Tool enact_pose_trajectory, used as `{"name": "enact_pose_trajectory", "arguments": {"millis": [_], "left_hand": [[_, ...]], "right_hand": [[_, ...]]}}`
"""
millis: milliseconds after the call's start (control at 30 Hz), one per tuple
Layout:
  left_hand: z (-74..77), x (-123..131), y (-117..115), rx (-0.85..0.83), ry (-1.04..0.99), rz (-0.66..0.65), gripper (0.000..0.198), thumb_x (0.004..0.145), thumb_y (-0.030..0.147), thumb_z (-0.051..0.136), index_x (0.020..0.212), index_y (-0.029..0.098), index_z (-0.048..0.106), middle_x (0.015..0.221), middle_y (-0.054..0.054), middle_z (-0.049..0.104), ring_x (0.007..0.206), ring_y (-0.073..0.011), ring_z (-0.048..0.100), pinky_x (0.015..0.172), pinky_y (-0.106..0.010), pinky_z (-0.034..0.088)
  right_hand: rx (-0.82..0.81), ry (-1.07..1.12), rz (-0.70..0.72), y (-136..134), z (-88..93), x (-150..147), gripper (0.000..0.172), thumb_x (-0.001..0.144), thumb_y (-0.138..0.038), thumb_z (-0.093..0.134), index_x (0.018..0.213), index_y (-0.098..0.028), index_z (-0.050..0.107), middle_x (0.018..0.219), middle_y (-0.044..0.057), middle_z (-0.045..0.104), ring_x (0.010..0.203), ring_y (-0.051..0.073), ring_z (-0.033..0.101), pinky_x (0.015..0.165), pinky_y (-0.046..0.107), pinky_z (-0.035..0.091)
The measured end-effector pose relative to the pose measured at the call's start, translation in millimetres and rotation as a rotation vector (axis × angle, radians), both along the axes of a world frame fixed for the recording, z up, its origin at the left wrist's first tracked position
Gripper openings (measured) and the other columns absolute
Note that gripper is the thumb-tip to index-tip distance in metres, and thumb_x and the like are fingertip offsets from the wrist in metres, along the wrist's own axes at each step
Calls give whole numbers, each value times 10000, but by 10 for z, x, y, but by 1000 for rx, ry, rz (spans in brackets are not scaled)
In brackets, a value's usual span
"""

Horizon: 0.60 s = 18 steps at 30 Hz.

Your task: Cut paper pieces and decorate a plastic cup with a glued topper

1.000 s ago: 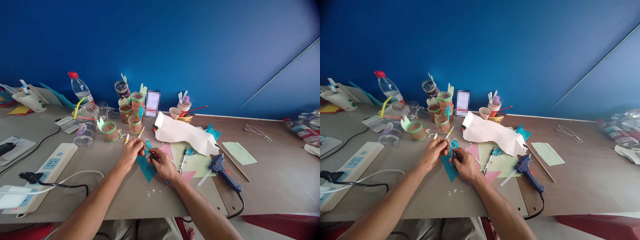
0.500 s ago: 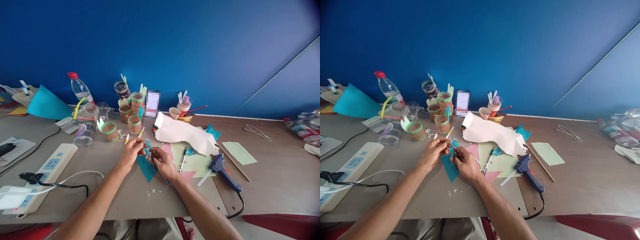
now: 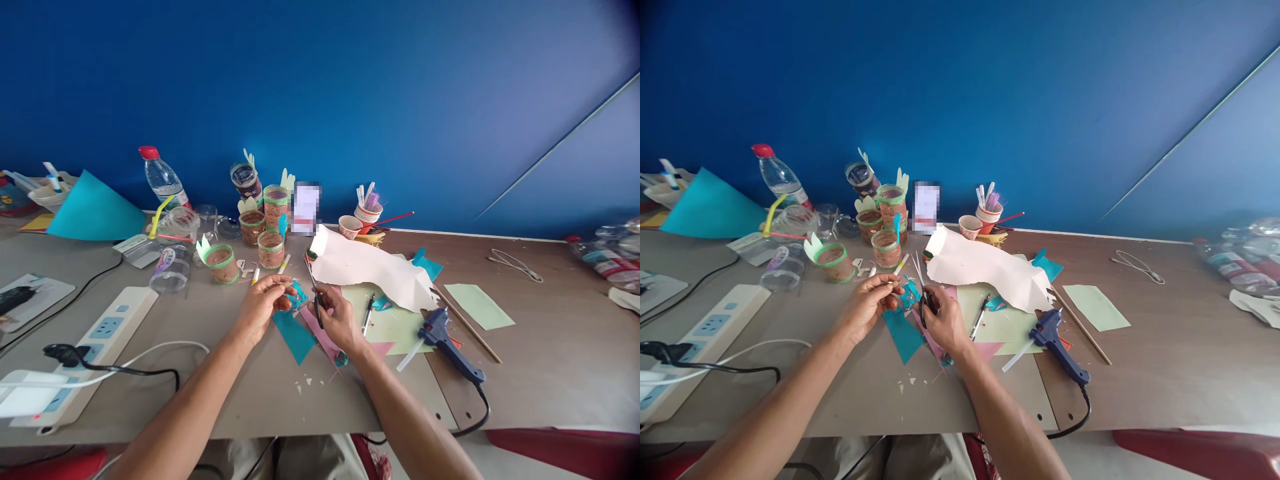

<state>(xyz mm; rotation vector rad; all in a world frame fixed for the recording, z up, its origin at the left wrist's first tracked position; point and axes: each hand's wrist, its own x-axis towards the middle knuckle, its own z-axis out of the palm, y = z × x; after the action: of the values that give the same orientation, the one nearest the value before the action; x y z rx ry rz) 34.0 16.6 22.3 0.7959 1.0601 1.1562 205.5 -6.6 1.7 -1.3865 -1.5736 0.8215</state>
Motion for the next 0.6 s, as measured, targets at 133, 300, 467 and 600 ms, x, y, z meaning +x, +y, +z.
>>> {"name": "enact_pose_trajectory", "arguments": {"millis": [133, 300, 467, 600], "left_hand": [[6, 12, -11, -28, -20, -27, 286, 661, 276, 712, 896, 139, 623, 687, -36, 704, 468, -92, 581, 502, -217, 477], [16, 22, -29, -70, -59, -45, 236, 696, 267, 705, 846, 167, 554, 694, -38, 707, 485, -112, 616, 516, -231, 503], [5, 25, -22, -77, -77, -14, 266, 672, 281, 734, 805, 175, 530, 707, 13, 665, 499, -97, 610, 518, -226, 504], [-34, 20, 5, -37, -105, 59, 288, 619, 272, 771, 754, 163, 541, 625, 64, 572, 445, -40, 496, 465, -177, 429]], "right_hand": [[-42, 60, 27, -9, -5, -26, 265, 761, -317, 585, 973, -172, 651, 662, -17, 503, 620, 143, 459, 572, 266, 392], [-74, 131, 59, -3, -42, -29, 282, 768, -312, 585, 1006, -168, 636, 652, -26, 495, 603, 133, 456, 554, 259, 379], [-52, 126, 119, -5, -93, -37, 266, 780, -286, 583, 1017, -179, 633, 675, -22, 538, 612, 127, 479, 564, 251, 406], [-40, 48, 125, -31, -120, -78, 275, 777, -257, 568, 1033, -183, 635, 688, -18, 570, 626, 131, 507, 590, 256, 428]]}}
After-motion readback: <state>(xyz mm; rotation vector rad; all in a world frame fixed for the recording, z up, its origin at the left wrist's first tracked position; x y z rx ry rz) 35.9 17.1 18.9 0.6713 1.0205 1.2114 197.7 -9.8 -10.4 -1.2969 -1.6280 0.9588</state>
